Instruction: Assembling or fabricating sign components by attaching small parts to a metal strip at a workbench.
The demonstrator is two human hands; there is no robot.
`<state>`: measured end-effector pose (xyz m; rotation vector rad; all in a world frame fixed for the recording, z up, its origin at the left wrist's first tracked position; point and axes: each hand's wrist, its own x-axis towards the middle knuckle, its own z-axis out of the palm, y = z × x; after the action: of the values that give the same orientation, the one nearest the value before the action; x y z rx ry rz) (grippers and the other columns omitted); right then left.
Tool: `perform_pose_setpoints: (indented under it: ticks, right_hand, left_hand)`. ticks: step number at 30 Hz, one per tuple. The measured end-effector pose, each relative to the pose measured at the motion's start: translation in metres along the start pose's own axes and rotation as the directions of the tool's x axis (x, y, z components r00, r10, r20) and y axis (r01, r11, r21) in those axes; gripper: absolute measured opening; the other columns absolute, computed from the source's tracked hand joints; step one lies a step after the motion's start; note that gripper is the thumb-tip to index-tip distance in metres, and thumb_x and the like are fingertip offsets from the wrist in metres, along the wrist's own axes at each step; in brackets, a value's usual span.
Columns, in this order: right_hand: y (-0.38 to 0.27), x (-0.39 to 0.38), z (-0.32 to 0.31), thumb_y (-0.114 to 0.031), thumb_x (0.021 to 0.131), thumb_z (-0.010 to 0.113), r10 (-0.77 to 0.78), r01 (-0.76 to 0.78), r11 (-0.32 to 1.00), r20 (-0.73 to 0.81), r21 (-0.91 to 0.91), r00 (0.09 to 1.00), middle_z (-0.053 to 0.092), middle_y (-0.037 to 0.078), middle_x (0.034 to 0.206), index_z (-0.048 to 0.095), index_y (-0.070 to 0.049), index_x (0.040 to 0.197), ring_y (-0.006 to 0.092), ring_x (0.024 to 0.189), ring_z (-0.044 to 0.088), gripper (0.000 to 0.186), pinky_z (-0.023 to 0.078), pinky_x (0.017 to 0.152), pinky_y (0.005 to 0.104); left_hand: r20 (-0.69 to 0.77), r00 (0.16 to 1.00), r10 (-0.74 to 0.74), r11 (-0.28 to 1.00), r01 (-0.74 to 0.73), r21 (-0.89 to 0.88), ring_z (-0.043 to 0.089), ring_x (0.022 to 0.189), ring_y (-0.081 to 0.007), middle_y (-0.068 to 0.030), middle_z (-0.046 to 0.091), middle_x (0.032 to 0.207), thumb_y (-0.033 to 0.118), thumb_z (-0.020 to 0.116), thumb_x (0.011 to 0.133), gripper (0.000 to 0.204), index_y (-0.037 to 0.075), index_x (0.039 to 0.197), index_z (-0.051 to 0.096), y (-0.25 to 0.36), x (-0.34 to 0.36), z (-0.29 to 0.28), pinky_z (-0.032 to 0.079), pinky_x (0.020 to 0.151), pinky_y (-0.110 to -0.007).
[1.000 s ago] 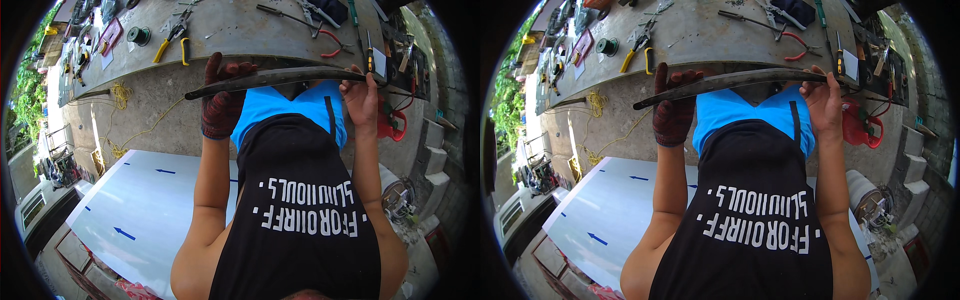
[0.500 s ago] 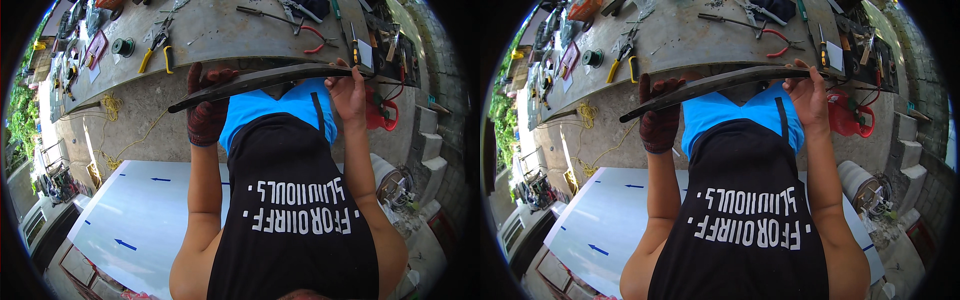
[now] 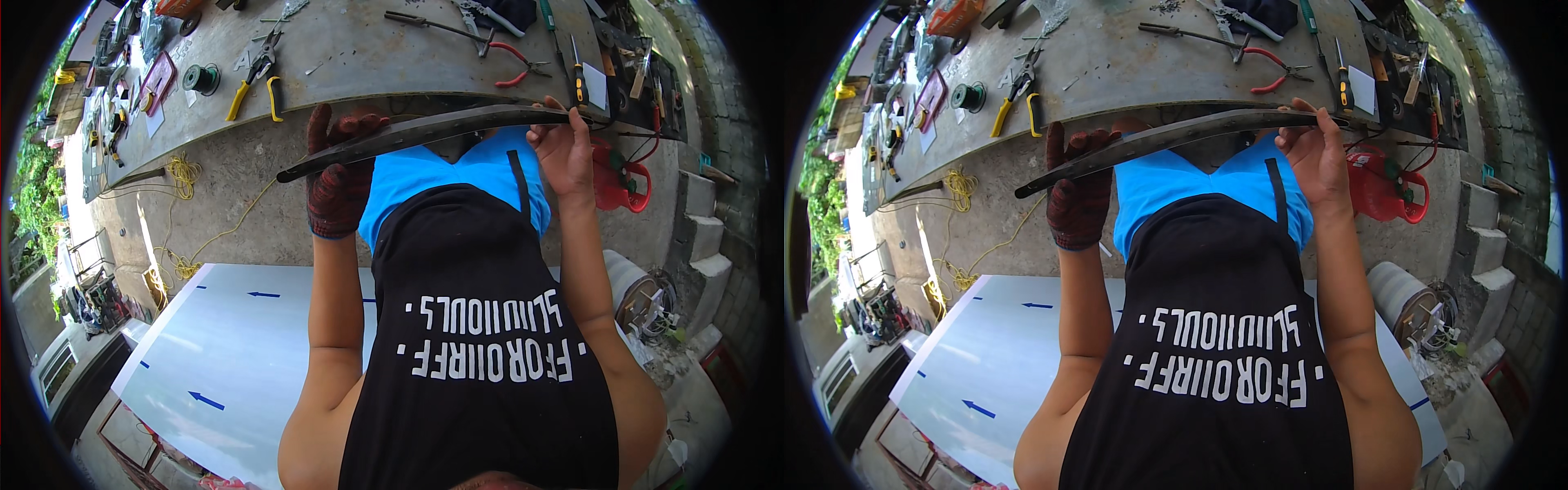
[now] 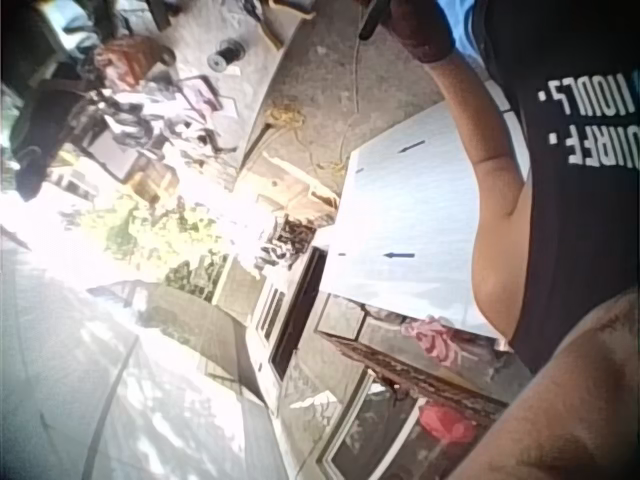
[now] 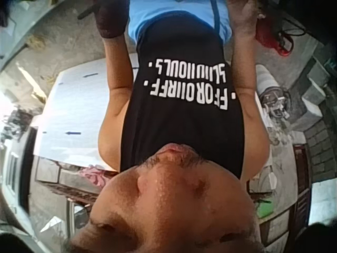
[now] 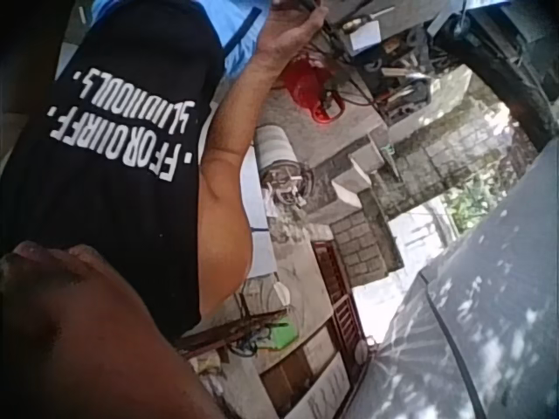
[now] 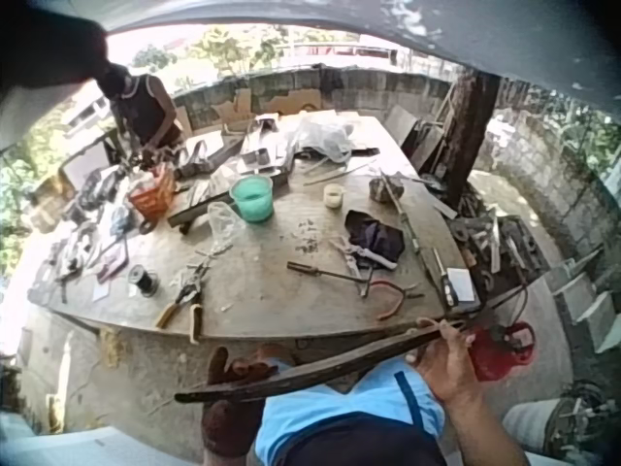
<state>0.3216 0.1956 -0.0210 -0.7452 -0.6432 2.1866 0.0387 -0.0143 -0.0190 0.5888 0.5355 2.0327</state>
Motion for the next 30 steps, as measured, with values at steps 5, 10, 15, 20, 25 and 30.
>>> perform_pose_setpoints:
  ticks: [5,10,15,20,25,30]
  right_hand:
    - [0.003,0.001,-0.003,-0.035,0.105,0.056,0.003,-0.003,1.000,-0.002,-0.003,1.000,0.072,0.012,0.101,0.062,0.002,0.128,0.0206,0.085,0.064,0.044,0.053,0.078,0.0347]
    - [0.004,0.002,-0.005,-0.036,0.105,0.056,0.017,-0.017,1.000,0.010,0.005,1.000,0.072,0.013,0.105,0.063,0.002,0.128,0.0205,0.087,0.063,0.044,0.052,0.078,0.0348]
    - [0.004,0.002,-0.010,-0.037,0.105,0.056,0.024,-0.024,1.000,0.013,0.004,1.000,0.072,0.013,0.110,0.062,0.001,0.130,0.0201,0.089,0.063,0.046,0.051,0.080,0.0351]
    - [0.005,0.002,-0.008,-0.038,0.104,0.057,0.014,-0.014,1.000,0.009,0.013,1.000,0.071,0.015,0.111,0.061,0.002,0.130,0.0200,0.090,0.063,0.048,0.050,0.081,0.0353]
    - [0.003,-0.001,0.001,-0.038,0.103,0.058,-0.007,0.006,0.999,0.012,0.049,1.000,0.070,0.016,0.111,0.060,0.003,0.132,0.0202,0.090,0.061,0.050,0.048,0.081,0.0355]
    - [0.003,0.000,-0.003,-0.038,0.104,0.056,-0.005,0.004,0.999,0.029,0.048,1.000,0.069,0.016,0.112,0.059,0.003,0.134,0.0206,0.091,0.061,0.051,0.048,0.081,0.0357]
  left_hand:
    - [0.000,1.000,0.001,1.000,-0.001,-0.003,0.052,0.136,-0.0347,-0.0072,0.061,0.140,0.023,0.080,0.088,0.085,0.016,0.158,0.032,0.000,-0.001,-0.002,0.031,0.120,-0.059]
    - [-0.023,1.000,-0.014,1.000,0.013,-0.013,0.053,0.135,-0.0339,-0.0071,0.061,0.138,0.023,0.080,0.088,0.085,0.016,0.158,0.033,0.000,-0.001,-0.001,0.032,0.120,-0.058]
    - [-0.008,1.000,-0.010,1.000,0.010,-0.006,0.054,0.134,-0.0329,-0.0059,0.060,0.137,0.022,0.081,0.088,0.085,0.016,0.158,0.033,0.000,0.000,0.000,0.035,0.118,-0.057]
    - [-0.008,1.000,0.004,1.000,-0.003,0.029,0.054,0.134,-0.0325,-0.0048,0.060,0.135,0.023,0.081,0.088,0.085,0.017,0.158,0.033,0.001,-0.002,0.003,0.036,0.118,-0.057]
    - [0.068,0.997,0.044,0.997,-0.048,0.063,0.054,0.134,-0.0317,-0.0048,0.060,0.135,0.026,0.082,0.087,0.085,0.017,0.157,0.033,0.000,0.001,0.001,0.036,0.118,-0.057]
    - [0.070,0.997,0.042,0.997,-0.047,0.067,0.055,0.134,-0.0316,-0.0039,0.060,0.135,0.027,0.081,0.087,0.086,0.018,0.157,0.032,0.000,0.000,0.001,0.036,0.118,-0.058]
